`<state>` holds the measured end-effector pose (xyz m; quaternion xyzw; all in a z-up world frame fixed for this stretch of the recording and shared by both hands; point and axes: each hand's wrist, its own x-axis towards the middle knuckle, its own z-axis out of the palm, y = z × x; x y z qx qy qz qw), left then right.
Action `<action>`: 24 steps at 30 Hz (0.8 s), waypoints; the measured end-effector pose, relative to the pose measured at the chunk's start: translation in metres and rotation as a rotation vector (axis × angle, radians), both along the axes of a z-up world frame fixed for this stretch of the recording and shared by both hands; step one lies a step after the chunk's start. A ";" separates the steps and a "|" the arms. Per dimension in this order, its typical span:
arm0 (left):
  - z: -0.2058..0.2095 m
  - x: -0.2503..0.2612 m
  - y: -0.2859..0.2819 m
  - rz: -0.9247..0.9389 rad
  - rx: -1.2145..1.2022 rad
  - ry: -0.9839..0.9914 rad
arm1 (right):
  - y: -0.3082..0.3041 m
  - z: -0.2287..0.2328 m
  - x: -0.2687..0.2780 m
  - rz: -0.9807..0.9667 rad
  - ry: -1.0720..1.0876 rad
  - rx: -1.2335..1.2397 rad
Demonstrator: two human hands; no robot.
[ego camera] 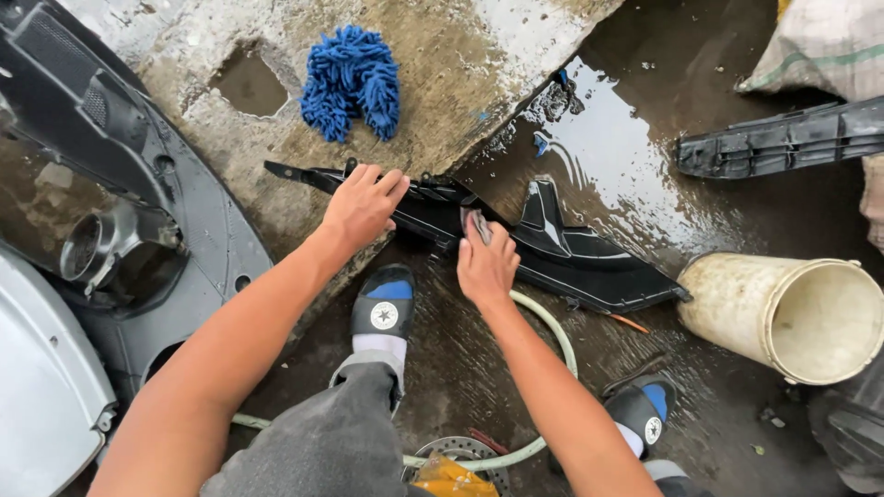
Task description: Cleaning a black plastic automotive part using a brush and a microfiber cloth
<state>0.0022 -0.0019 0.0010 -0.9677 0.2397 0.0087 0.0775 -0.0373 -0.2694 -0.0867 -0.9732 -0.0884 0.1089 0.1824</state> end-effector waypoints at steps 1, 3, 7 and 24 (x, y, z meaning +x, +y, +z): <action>0.000 -0.001 -0.001 -0.002 -0.004 0.001 | -0.002 -0.003 -0.006 -0.002 0.001 -0.004; 0.002 -0.002 -0.001 -0.004 0.005 -0.005 | -0.003 -0.010 -0.016 -0.048 0.000 -0.059; 0.001 -0.005 -0.001 -0.009 0.017 -0.012 | 0.015 -0.023 -0.007 -0.066 -0.039 -0.011; 0.003 0.004 0.005 -0.029 -0.039 0.148 | 0.044 0.046 0.043 0.338 -0.626 0.344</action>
